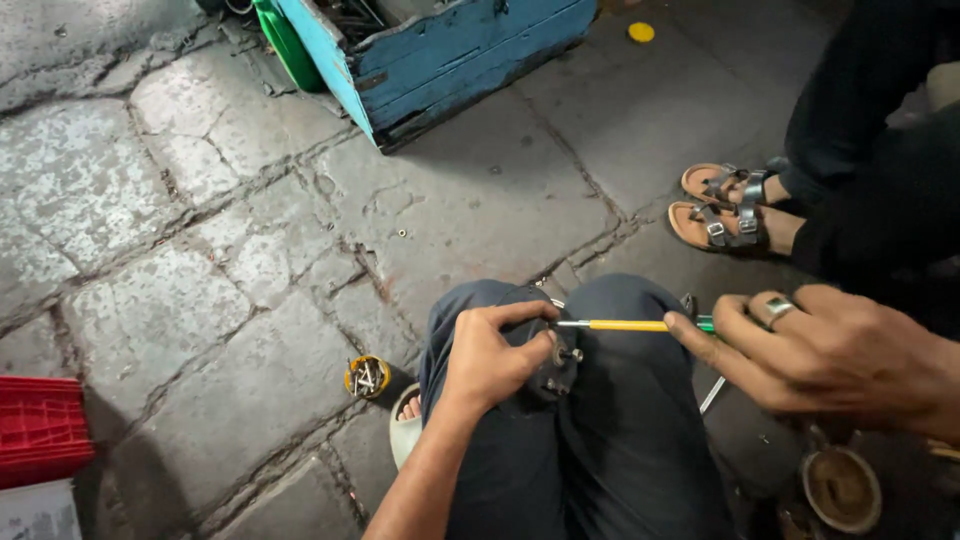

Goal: The recorder is disassembling and repairing a small electric fan motor using screwdrivers and pliers.

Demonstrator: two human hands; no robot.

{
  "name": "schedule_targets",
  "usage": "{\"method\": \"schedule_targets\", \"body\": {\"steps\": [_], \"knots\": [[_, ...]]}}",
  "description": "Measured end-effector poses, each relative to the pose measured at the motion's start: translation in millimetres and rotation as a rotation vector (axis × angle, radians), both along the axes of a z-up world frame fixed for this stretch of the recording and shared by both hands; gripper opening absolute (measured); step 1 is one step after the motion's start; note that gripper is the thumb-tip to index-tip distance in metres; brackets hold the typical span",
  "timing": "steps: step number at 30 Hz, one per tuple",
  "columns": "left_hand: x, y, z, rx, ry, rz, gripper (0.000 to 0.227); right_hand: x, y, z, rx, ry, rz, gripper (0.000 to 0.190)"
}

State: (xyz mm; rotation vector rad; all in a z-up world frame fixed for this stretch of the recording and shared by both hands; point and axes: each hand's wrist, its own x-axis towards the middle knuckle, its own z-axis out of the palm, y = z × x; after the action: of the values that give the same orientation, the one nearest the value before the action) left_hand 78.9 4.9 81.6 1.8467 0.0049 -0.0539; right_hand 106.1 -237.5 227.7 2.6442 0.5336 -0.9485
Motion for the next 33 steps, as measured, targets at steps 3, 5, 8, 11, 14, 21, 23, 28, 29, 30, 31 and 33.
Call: {"method": "schedule_targets", "body": {"steps": [3,5,8,11,14,21,23,28,29,30,31,33], "knots": [[-2,3,-19,-0.021,-0.121,-0.006,0.026,9,-21,-25,-0.01,-0.049,0.13,0.052],[-5,4,-22,-0.042,-0.317,-0.039,0.024,16,-41,-47,-0.008,-0.063,0.178,0.054],[-3,2,1,-0.001,-0.051,-0.025,0.025,24,-67,-69,0.093,-0.004,0.116,0.051],[-5,2,-1,-0.035,0.068,-0.002,0.025,21,-72,-73,0.19,0.066,0.074,0.049],[-4,5,-15,-0.07,-0.138,-0.03,0.025,9,-62,-58,0.259,0.105,0.037,0.048],[-2,3,5,0.021,0.093,-0.005,0.025,0,-26,-24,-0.142,-0.067,0.362,0.065],[-5,3,-3,0.038,0.046,-0.012,0.024,1,-14,-19,-0.095,-0.037,0.277,0.068],[-5,3,-14,-0.022,-0.217,-0.038,0.022,7,9,6,-0.025,0.195,-0.271,0.041],[-4,2,-11,-0.023,-0.218,-0.032,0.022,8,10,7,-0.027,0.194,-0.265,0.041],[-4,2,-7,-0.012,-0.162,-0.022,0.023,9,12,9,-0.017,0.232,-0.349,0.039],[-4,2,-4,0.001,-0.104,-0.015,0.024,9,13,10,-0.004,0.272,-0.436,0.039],[-4,3,-8,0.001,-0.126,-0.008,0.025,6,11,9,-0.074,0.129,-0.164,0.041]]}}
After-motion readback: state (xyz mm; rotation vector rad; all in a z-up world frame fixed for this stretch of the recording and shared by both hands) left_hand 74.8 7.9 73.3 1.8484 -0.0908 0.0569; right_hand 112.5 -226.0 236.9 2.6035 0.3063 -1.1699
